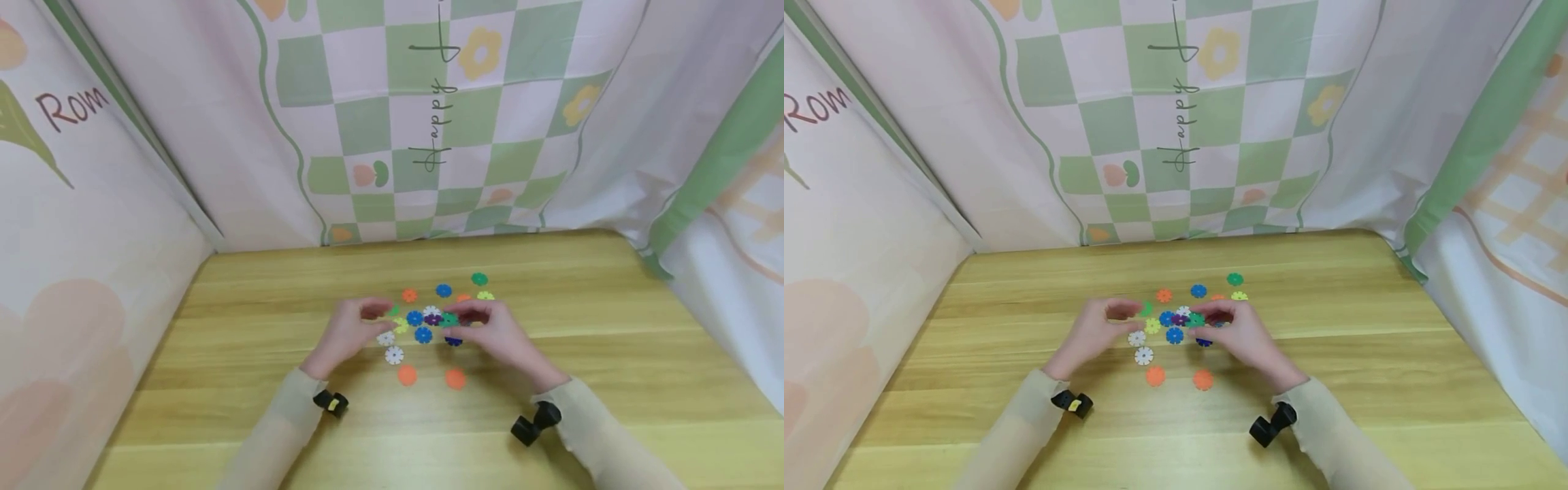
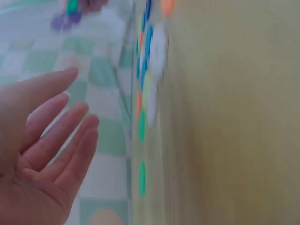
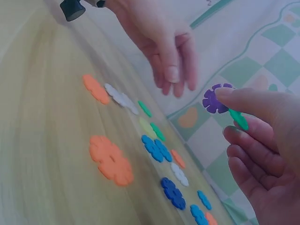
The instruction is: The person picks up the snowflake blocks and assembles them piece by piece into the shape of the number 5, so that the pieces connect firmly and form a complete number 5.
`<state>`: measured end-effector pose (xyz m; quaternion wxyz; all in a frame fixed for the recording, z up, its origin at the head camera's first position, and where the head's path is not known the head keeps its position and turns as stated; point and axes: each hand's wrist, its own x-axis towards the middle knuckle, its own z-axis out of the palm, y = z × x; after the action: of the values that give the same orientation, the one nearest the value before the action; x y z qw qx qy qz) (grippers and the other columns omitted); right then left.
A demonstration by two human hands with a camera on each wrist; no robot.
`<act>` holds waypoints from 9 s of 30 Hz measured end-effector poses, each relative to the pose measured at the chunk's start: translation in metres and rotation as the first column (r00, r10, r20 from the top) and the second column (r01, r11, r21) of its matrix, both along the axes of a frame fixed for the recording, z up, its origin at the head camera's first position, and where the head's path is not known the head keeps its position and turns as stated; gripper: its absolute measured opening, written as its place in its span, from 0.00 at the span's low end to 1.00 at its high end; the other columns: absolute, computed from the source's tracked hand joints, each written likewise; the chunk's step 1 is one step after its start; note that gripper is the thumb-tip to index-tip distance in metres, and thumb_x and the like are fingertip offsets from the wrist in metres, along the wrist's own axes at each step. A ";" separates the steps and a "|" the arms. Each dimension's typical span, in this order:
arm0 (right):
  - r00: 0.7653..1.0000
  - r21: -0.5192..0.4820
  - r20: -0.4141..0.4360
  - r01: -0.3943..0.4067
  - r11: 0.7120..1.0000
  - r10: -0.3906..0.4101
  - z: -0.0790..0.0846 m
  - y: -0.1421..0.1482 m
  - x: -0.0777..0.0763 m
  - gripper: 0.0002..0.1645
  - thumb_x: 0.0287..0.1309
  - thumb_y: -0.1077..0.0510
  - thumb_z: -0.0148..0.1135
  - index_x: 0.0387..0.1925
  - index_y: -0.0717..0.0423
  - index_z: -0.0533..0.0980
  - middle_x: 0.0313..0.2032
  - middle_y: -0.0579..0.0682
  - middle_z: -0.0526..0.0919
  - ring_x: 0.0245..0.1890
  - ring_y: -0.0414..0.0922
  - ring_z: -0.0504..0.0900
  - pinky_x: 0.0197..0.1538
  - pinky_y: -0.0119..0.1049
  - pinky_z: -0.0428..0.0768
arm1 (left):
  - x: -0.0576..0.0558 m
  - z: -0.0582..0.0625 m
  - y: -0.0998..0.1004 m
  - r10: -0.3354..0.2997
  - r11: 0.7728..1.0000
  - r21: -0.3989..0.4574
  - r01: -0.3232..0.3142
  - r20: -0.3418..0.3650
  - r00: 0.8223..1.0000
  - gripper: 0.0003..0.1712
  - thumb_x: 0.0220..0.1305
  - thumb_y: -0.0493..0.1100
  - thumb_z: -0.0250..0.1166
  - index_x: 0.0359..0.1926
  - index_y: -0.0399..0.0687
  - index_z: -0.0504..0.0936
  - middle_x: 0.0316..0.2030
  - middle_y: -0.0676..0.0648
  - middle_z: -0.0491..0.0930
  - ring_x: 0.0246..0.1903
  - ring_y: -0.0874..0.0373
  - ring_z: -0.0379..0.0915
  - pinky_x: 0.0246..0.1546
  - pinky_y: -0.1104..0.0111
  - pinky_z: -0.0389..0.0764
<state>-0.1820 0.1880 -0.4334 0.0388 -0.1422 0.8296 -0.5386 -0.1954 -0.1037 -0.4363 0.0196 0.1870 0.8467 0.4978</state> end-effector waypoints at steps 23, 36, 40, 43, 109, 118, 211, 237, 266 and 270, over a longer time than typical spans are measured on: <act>1.000 -0.016 -0.022 -0.003 1.000 0.003 0.006 0.009 0.006 0.24 0.54 0.55 0.79 0.52 0.57 0.84 0.45 0.50 0.86 0.44 0.49 0.83 0.50 0.35 0.82 | -0.040 -0.003 -0.025 0.164 0.945 -0.303 -0.122 0.115 0.980 0.17 0.58 0.35 0.77 0.47 0.36 0.85 0.41 0.46 0.83 0.42 0.53 0.78 0.47 0.61 0.81; 1.000 -0.045 -0.001 0.007 0.999 -0.008 0.003 0.011 0.004 0.25 0.53 0.55 0.79 0.52 0.58 0.83 0.48 0.53 0.86 0.45 0.50 0.84 0.49 0.34 0.82 | -0.035 -0.006 -0.025 0.126 0.976 -0.196 -0.097 0.140 0.982 0.15 0.59 0.37 0.76 0.47 0.42 0.84 0.38 0.50 0.82 0.40 0.55 0.79 0.41 0.63 0.83; 1.000 -0.057 0.027 0.013 0.998 -0.012 0.005 0.010 0.004 0.26 0.53 0.55 0.79 0.53 0.60 0.82 0.49 0.55 0.86 0.46 0.51 0.85 0.50 0.34 0.83 | -0.027 -0.003 -0.020 0.123 0.989 -0.097 -0.112 0.120 0.985 0.11 0.60 0.36 0.75 0.44 0.42 0.85 0.37 0.50 0.84 0.39 0.55 0.81 0.41 0.64 0.84; 0.999 -0.052 0.042 0.022 0.998 -0.020 0.006 0.010 0.005 0.27 0.54 0.54 0.79 0.54 0.59 0.82 0.48 0.55 0.86 0.47 0.51 0.85 0.49 0.34 0.83 | -0.018 0.001 -0.014 0.093 0.995 -0.032 -0.091 0.094 0.991 0.09 0.61 0.35 0.74 0.43 0.40 0.86 0.37 0.50 0.85 0.39 0.56 0.82 0.42 0.64 0.83; 0.988 -0.137 -0.121 -0.108 0.985 0.092 -0.006 -0.016 0.013 0.06 0.58 0.67 0.73 0.38 0.59 0.87 0.37 0.51 0.89 0.36 0.53 0.87 0.41 0.38 0.86 | 0.028 0.005 0.040 -0.077 0.962 0.273 0.032 0.155 0.985 0.04 0.69 0.34 0.67 0.42 0.37 0.82 0.30 0.41 0.86 0.34 0.37 0.84 0.38 0.48 0.85; 0.991 -0.098 -0.104 -0.090 0.991 0.079 -0.005 -0.015 0.012 0.06 0.59 0.64 0.73 0.39 0.57 0.87 0.38 0.49 0.88 0.38 0.50 0.86 0.43 0.37 0.85 | 0.024 0.001 0.041 -0.104 0.953 0.300 0.046 0.178 0.979 0.05 0.70 0.35 0.66 0.42 0.37 0.81 0.31 0.38 0.86 0.34 0.36 0.84 0.39 0.47 0.85; 0.999 -0.076 -0.050 0.001 0.997 -0.005 0.000 0.011 0.010 0.09 0.59 0.60 0.74 0.41 0.57 0.86 0.39 0.51 0.88 0.38 0.54 0.85 0.40 0.40 0.84 | 0.018 0.006 0.010 0.004 1.000 -0.007 -0.004 0.007 1.000 0.06 0.60 0.39 0.76 0.35 0.51 0.86 0.31 0.58 0.83 0.32 0.62 0.81 0.35 0.68 0.83; 0.998 -0.092 -0.034 -0.057 0.994 0.054 -0.005 0.000 0.016 0.07 0.58 0.59 0.75 0.39 0.52 0.87 0.39 0.48 0.88 0.38 0.51 0.85 0.42 0.38 0.84 | 0.026 0.008 0.018 -0.021 0.999 0.050 0.022 -0.025 0.999 0.05 0.61 0.42 0.76 0.34 0.52 0.87 0.30 0.58 0.84 0.31 0.62 0.81 0.35 0.67 0.84; 0.991 -0.003 0.030 -0.131 0.991 0.131 -0.001 -0.012 0.020 0.29 0.52 0.50 0.80 0.56 0.52 0.83 0.50 0.47 0.85 0.48 0.48 0.82 0.49 0.39 0.83 | 0.031 0.007 0.025 -0.055 0.997 0.045 0.058 -0.057 0.997 0.05 0.62 0.41 0.76 0.33 0.54 0.86 0.29 0.60 0.83 0.31 0.64 0.81 0.35 0.67 0.84; 0.993 0.006 0.028 -0.117 0.993 0.117 0.000 -0.014 0.021 0.27 0.52 0.48 0.80 0.54 0.50 0.85 0.49 0.46 0.86 0.48 0.49 0.82 0.49 0.39 0.82 | 0.031 0.007 0.025 -0.069 0.996 0.056 0.072 -0.058 0.996 0.04 0.61 0.40 0.76 0.33 0.53 0.87 0.29 0.60 0.83 0.32 0.64 0.81 0.36 0.67 0.84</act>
<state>-0.1608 0.1742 -0.4334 0.0825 -0.1830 0.8213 -0.5340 -0.1644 -0.0786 -0.4295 0.0079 0.2313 0.8248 0.5159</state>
